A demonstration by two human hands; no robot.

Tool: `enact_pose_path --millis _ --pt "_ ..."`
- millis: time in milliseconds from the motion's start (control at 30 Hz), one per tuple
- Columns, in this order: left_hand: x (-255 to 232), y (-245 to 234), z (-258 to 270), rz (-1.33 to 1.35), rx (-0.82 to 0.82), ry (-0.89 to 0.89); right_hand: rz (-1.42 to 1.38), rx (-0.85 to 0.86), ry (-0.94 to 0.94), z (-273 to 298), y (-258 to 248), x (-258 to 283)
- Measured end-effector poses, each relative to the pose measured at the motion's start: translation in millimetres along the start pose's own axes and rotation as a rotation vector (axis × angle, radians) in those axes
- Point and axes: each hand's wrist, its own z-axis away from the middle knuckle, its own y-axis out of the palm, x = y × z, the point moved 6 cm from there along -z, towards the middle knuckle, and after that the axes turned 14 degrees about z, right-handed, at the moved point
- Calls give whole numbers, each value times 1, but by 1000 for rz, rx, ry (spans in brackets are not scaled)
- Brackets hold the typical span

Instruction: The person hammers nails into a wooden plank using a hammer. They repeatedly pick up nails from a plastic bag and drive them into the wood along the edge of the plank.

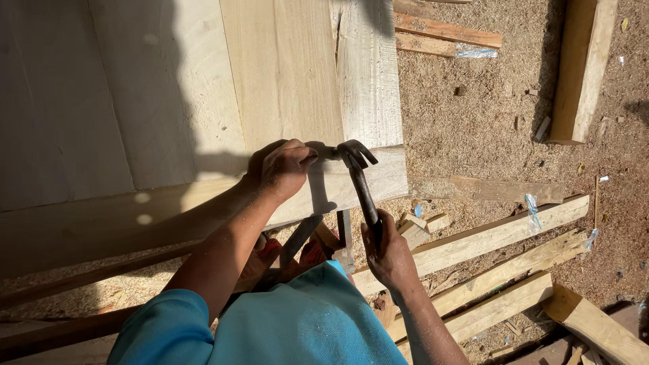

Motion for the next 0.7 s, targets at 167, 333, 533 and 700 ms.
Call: enact_pose_path --millis 167,333,533,700 --pt "-8 -8 4 193 -83 227 82 -39 -74 11 -10 12" --pt "2 -5 2 165 -94 170 105 -41 -93 21 -13 17" --pt "16 -4 0 243 -103 260 83 0 -81 20 -10 20" --pt "44 8 2 415 -72 46 109 -4 -123 17 -5 25"
